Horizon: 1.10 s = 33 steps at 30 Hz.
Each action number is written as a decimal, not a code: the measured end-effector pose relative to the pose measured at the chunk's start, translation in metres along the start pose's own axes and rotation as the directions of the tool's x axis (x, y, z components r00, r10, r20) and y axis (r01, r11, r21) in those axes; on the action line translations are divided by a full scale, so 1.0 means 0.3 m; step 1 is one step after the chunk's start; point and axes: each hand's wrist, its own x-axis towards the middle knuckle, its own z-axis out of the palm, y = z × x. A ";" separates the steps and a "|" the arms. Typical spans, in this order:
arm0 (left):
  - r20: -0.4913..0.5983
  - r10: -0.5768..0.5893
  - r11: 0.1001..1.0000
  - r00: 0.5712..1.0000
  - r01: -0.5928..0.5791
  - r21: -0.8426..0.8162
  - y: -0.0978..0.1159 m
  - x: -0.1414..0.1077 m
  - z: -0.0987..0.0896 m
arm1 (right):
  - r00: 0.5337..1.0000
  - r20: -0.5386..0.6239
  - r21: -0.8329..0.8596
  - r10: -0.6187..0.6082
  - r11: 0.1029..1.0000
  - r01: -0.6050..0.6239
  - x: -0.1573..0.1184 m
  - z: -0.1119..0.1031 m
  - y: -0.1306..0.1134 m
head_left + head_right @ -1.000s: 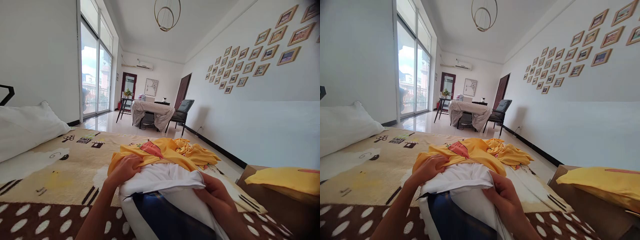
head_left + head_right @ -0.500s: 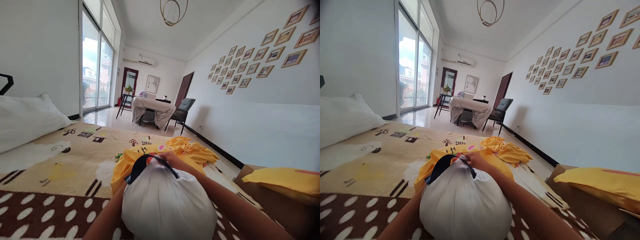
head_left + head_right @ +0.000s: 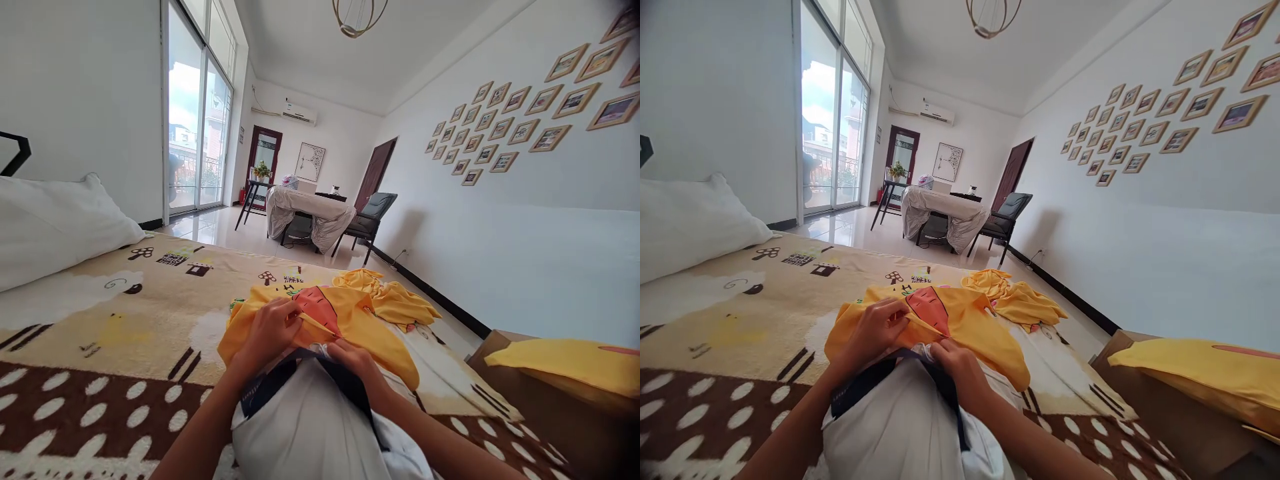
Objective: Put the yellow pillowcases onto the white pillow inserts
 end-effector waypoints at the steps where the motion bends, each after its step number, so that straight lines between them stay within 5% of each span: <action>1: -0.018 0.009 1.000 1.000 -0.009 -0.015 0.014 -0.006 0.002 | 0.999 0.019 -0.093 -0.050 0.994 0.052 -0.013 0.007 -0.016; 6: -0.044 0.047 0.998 0.998 -0.049 -0.040 0.068 -0.043 -0.012 | 0.985 -0.011 -0.371 -0.175 0.915 0.158 0.020 0.018 -0.061; 12: -0.051 0.037 0.999 0.998 -0.036 0.023 0.129 -0.067 -0.024 | 0.998 0.045 -0.611 0.052 0.792 -0.014 0.110 0.004 0.009; 19: 0.173 -0.132 0.980 0.976 0.103 0.169 0.170 -0.068 -0.020 | 0.997 -0.010 -0.622 0.070 0.780 -0.061 0.080 -0.037 0.093; 25: 0.225 -0.356 0.900 0.907 0.268 0.345 0.162 -0.063 -0.035 | 0.998 -0.051 -0.623 0.026 0.781 -0.052 0.043 -0.046 0.095; 33: 0.329 -0.238 0.948 0.914 0.144 0.285 0.126 -0.068 -0.022 | 0.988 -0.150 -0.624 -0.030 0.778 -0.071 0.064 -0.034 0.058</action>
